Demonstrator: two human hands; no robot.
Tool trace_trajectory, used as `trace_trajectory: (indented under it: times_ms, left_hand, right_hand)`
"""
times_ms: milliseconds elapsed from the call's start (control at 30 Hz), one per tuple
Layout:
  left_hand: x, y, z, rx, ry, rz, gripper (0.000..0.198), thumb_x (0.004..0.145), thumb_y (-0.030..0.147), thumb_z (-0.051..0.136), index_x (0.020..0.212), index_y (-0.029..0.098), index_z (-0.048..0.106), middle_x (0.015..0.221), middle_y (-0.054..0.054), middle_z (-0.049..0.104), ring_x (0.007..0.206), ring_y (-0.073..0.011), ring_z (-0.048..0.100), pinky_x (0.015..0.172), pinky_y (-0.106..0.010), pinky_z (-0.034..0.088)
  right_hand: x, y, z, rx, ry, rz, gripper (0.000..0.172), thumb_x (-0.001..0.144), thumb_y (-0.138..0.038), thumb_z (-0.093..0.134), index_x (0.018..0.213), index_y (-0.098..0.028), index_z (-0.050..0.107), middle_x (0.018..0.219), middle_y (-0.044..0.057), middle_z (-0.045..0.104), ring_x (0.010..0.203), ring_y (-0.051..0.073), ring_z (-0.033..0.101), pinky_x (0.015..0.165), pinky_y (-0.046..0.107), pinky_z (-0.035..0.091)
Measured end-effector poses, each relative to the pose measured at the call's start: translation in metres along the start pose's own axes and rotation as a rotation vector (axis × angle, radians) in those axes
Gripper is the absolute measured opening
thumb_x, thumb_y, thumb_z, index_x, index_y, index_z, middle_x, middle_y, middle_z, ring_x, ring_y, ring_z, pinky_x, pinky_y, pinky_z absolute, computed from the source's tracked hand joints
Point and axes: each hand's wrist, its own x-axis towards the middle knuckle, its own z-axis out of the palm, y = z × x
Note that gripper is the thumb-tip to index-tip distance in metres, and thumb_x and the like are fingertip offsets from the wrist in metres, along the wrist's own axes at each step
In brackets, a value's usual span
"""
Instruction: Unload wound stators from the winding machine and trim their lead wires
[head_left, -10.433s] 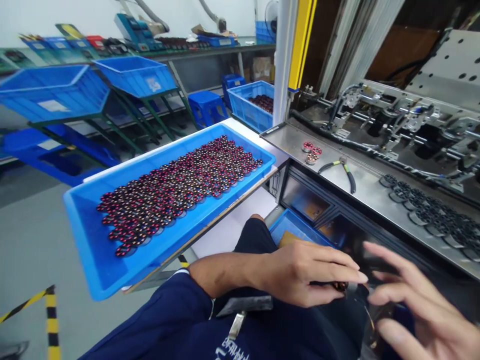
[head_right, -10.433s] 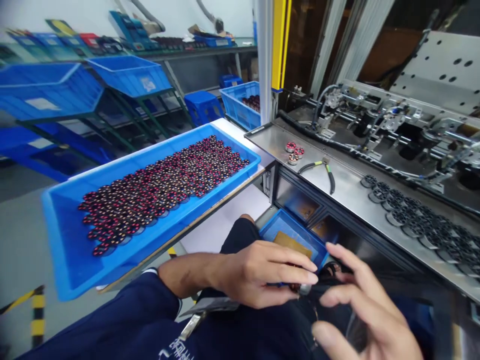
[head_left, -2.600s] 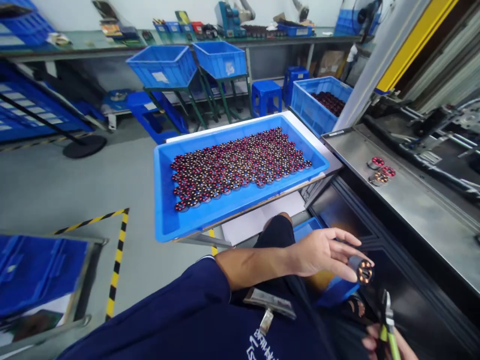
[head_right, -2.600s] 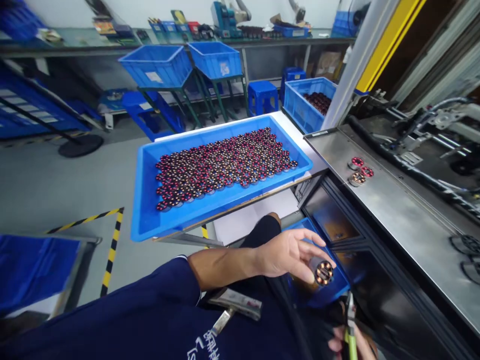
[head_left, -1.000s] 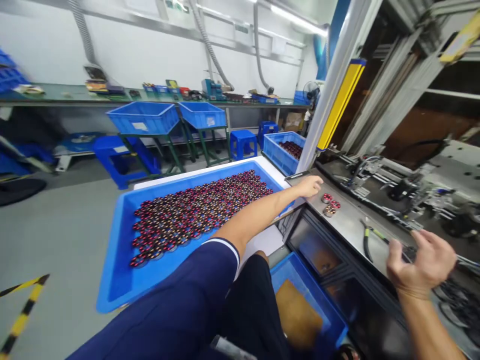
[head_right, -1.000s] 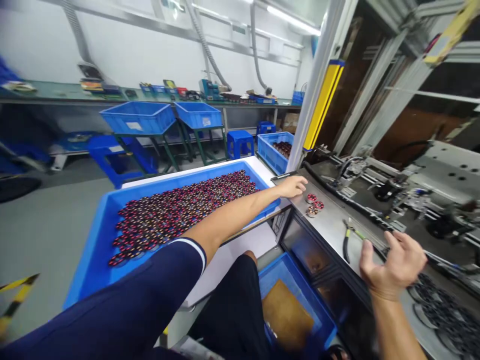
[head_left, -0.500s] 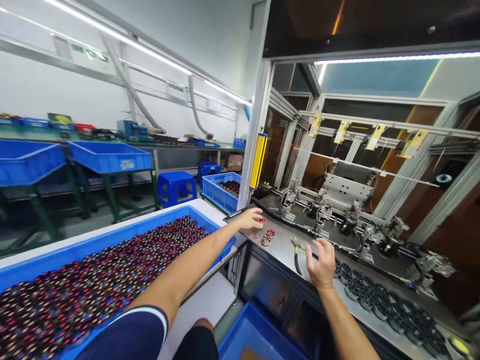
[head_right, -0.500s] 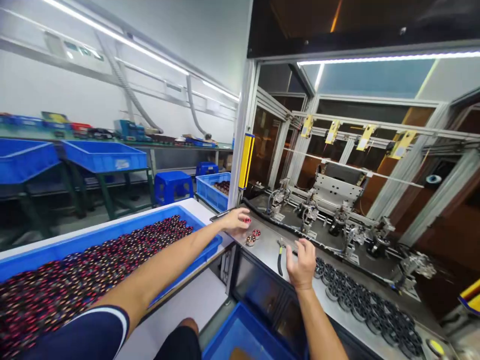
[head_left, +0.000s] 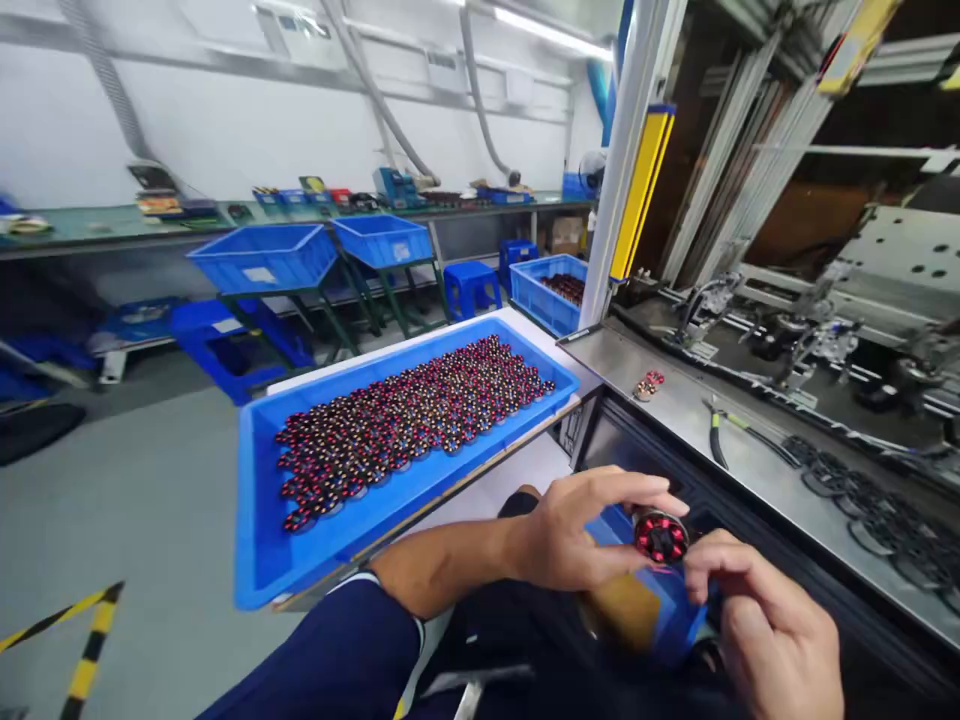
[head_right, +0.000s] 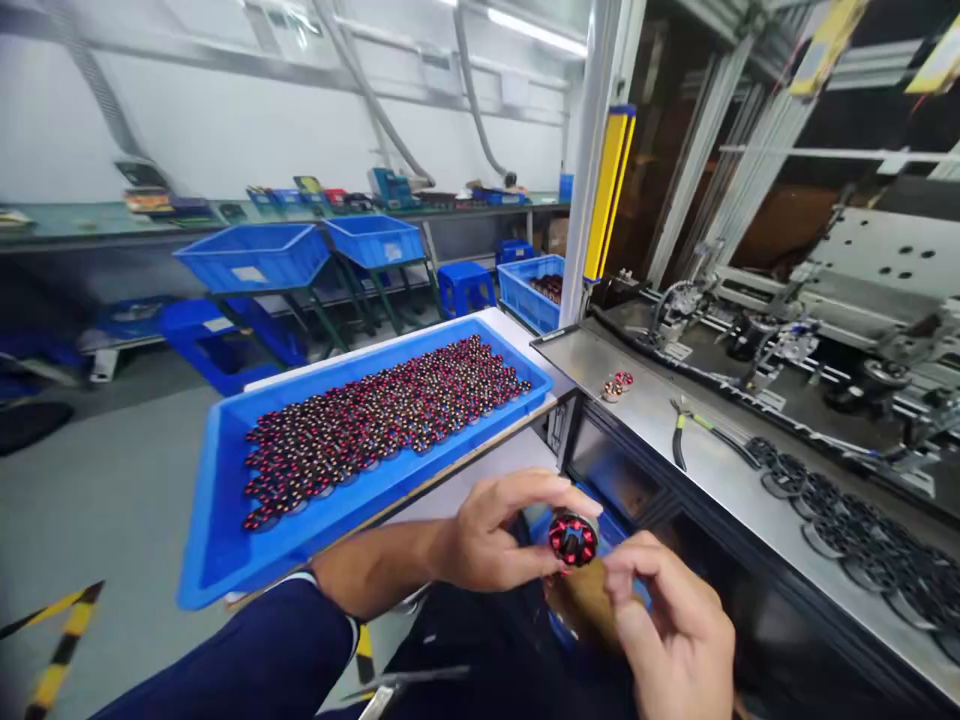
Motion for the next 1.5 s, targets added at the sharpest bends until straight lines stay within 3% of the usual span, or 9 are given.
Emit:
trace_trajectory:
  times_ms: [200, 400, 567, 700, 900, 1100, 1200, 1333, 1500]
  left_hand:
    - [0.001, 0.005, 0.025, -0.175, -0.044, -0.075, 0.080, 0.080, 0.013, 0.081, 0.149, 0.023, 0.041, 0.121, -0.014, 0.076, 0.103, -0.0198, 0.076, 0.090, -0.028, 0.061]
    - [-0.009, 0.006, 0.040, -0.519, -0.040, -0.294, 0.085, 0.075, 0.018, 0.087, 0.147, 0.021, 0.042, 0.122, -0.015, 0.075, 0.102, -0.0202, 0.076, 0.090, -0.029, 0.061]
    - [-0.005, 0.004, 0.041, -0.216, 0.007, -0.148, 0.079, 0.076, 0.016, 0.085, 0.146, 0.022, 0.049, 0.111, -0.010, 0.076, 0.097, -0.0183, 0.072, 0.088, -0.028, 0.059]
    - [-0.005, 0.003, 0.043, -0.136, -0.024, -0.177, 0.072, 0.079, 0.018, 0.081, 0.144, 0.022, 0.051, 0.108, -0.008, 0.076, 0.093, -0.0171, 0.070, 0.087, -0.029, 0.058]
    - [-0.014, 0.000, 0.043, -0.447, -0.026, -0.454, 0.079, 0.079, 0.021, 0.084, 0.147, 0.021, 0.045, 0.122, -0.013, 0.074, 0.103, -0.0194, 0.073, 0.092, -0.031, 0.058]
    - [-0.020, 0.000, 0.042, -0.740, -0.169, -0.609, 0.072, 0.092, 0.019, 0.068, 0.155, 0.027, 0.034, 0.143, -0.020, 0.062, 0.115, -0.0200, 0.071, 0.094, -0.030, 0.058]
    - [-0.023, 0.002, 0.044, -0.756, -0.237, -0.548, 0.078, 0.091, 0.011, 0.064, 0.158, 0.031, 0.029, 0.145, -0.018, 0.060, 0.121, -0.0210, 0.067, 0.095, -0.031, 0.056]
    - [-0.030, 0.001, 0.053, -0.708, -0.211, -0.533, 0.096, 0.078, 0.008, 0.080, 0.157, 0.034, 0.033, 0.130, -0.011, 0.064, 0.107, -0.0170, 0.070, 0.091, -0.027, 0.056]
    - [-0.036, -0.002, 0.060, -0.760, -0.145, -0.574, 0.101, 0.067, 0.010, 0.090, 0.152, 0.034, 0.041, 0.114, -0.005, 0.064, 0.090, -0.0111, 0.069, 0.085, -0.023, 0.057]
  right_hand:
    - [-0.030, -0.002, -0.013, 0.286, 0.029, 0.314, 0.035, 0.095, -0.039, 0.064, 0.065, -0.021, 0.060, 0.060, 0.001, 0.054, 0.058, 0.013, 0.052, 0.054, 0.023, 0.044]
    - [-0.061, 0.038, -0.045, 0.605, -0.445, 0.271, 0.034, 0.092, -0.046, 0.064, 0.066, -0.022, 0.065, 0.053, 0.001, 0.054, 0.052, 0.014, 0.051, 0.055, 0.028, 0.042]
    - [-0.076, 0.033, 0.011, 0.807, -0.146, 0.577, 0.027, 0.074, -0.038, 0.087, 0.092, -0.021, 0.076, 0.076, 0.005, 0.072, 0.062, 0.016, 0.065, 0.054, 0.025, 0.052]
    - [-0.077, 0.022, 0.036, 0.967, -0.002, 0.610, 0.017, 0.079, -0.035, 0.084, 0.080, -0.020, 0.077, 0.056, 0.002, 0.066, 0.043, 0.011, 0.057, 0.039, 0.019, 0.045]
    - [-0.085, 0.020, 0.020, 0.875, -0.092, 0.565, 0.006, 0.084, -0.032, 0.081, 0.089, -0.029, 0.082, 0.049, 0.000, 0.063, 0.036, 0.009, 0.052, 0.034, 0.015, 0.036]
    - [-0.078, 0.034, -0.016, 0.565, -0.146, 0.420, 0.031, 0.089, -0.049, 0.072, 0.109, -0.027, 0.079, 0.065, 0.005, 0.070, 0.056, 0.018, 0.066, 0.055, 0.029, 0.056]
    - [-0.070, 0.032, -0.030, 0.502, -0.069, 0.477, 0.046, 0.095, -0.061, 0.057, 0.092, -0.020, 0.077, 0.066, 0.007, 0.065, 0.060, 0.019, 0.063, 0.056, 0.031, 0.055]
    - [-0.063, 0.018, -0.025, 0.439, -0.050, 0.606, 0.039, 0.094, -0.043, 0.066, 0.064, -0.018, 0.065, 0.058, 0.003, 0.057, 0.056, 0.013, 0.055, 0.055, 0.025, 0.047]
    - [-0.071, 0.018, -0.017, 0.534, -0.078, 0.631, 0.040, 0.094, -0.041, 0.066, 0.063, -0.018, 0.059, 0.052, 0.001, 0.051, 0.050, 0.011, 0.046, 0.048, 0.023, 0.037]
